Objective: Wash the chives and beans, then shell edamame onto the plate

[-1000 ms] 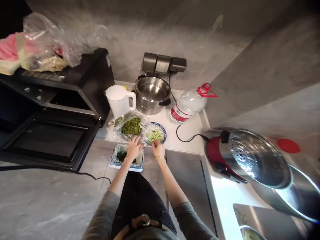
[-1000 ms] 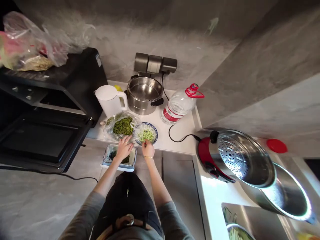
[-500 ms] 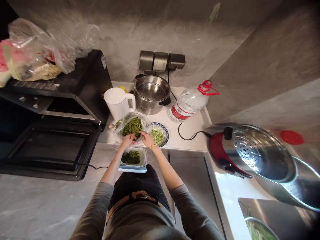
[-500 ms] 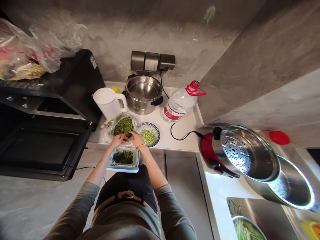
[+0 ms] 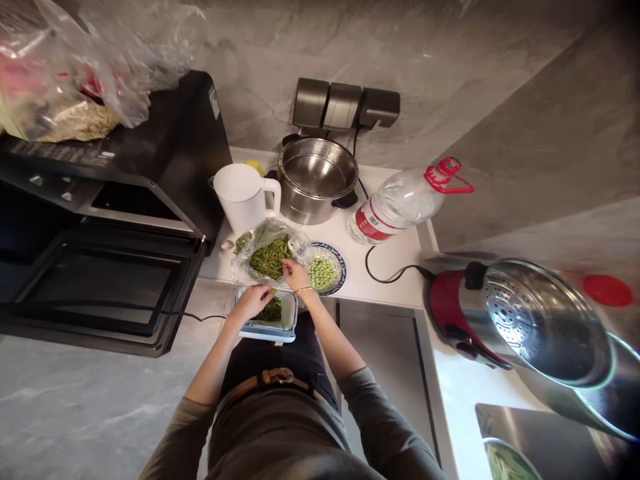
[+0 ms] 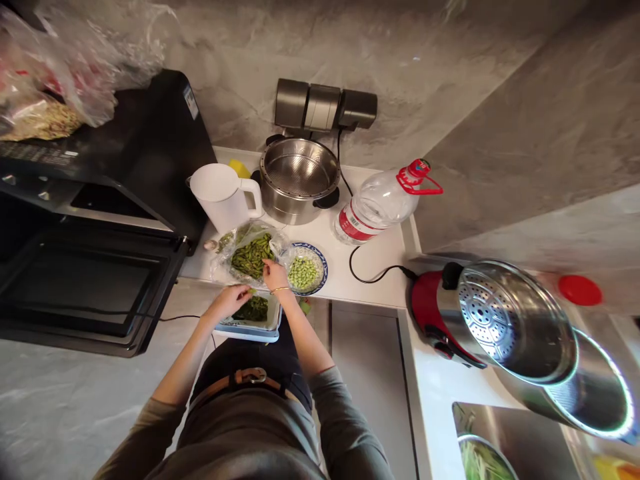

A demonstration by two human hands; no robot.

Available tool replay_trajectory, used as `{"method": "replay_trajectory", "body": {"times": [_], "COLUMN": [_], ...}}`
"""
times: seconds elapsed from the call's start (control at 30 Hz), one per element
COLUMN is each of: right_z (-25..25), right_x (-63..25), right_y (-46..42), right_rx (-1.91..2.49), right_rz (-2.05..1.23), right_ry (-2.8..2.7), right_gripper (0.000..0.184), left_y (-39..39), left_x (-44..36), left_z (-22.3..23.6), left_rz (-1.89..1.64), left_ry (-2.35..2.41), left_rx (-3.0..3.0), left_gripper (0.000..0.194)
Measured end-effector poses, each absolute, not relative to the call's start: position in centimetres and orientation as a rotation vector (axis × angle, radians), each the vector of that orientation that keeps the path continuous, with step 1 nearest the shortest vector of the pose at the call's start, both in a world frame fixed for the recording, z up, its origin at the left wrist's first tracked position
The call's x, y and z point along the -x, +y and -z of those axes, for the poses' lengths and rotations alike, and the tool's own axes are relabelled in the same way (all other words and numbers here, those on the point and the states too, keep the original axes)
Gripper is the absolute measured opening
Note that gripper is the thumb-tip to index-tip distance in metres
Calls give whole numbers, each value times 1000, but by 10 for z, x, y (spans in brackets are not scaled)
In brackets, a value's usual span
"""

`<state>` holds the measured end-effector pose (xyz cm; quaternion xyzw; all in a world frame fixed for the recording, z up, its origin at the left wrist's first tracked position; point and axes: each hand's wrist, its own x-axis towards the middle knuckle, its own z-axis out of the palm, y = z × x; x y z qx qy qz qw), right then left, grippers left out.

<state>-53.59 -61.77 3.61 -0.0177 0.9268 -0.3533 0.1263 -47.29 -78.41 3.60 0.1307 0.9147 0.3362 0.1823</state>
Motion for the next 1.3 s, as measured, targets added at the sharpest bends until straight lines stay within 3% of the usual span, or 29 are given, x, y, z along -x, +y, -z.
{"method": "replay_trajectory", "body": {"times": [0.1,0.23,0.4,0.6,0.73,0.83,0.9,1.03,1.17,1.3], "right_z": [-40,-38,-28,-25,-21,-12,-5,1,-7,-19], "right_x": [547,556,558,555,550,548,547,543,538,524], "right_y": [-623,-631,-635,-632,-626,-622,-622,-623,-622,-615], "right_rx": [153,233,257,259,196,94,-11,-188,-230,-112], "right_rz": [726,305,243,277,569,1120,1535,1973,2056,2010], "right_ry": [2716,2667,2666,2700,2777,2705,2476,2077,2008,1974], "right_gripper": [34,27,30,24,18,10,8,19,23,21], "left_y": [-784,-782,-783,-783,-784,-784,-782,-776,-773,-779], "left_x": [456,450,450,449,445,439,438,453,481,497], "left_z": [-28,-16,-21,-47,-47,-39,-37,-48,-59,-57], "left_rz": [-921,-1284,-1694,-1740,-1212,-639,-497,-582,-1004,-1430], "left_ry": [2505,2389,2213,2257,2461,2513,2530,2737,2913,2750], "left_rx": [-337,-217,-87,-185,-245,-172,-126,19,115,30], "left_gripper": [17,22,37,36,29,26,25,35,21,29]}}
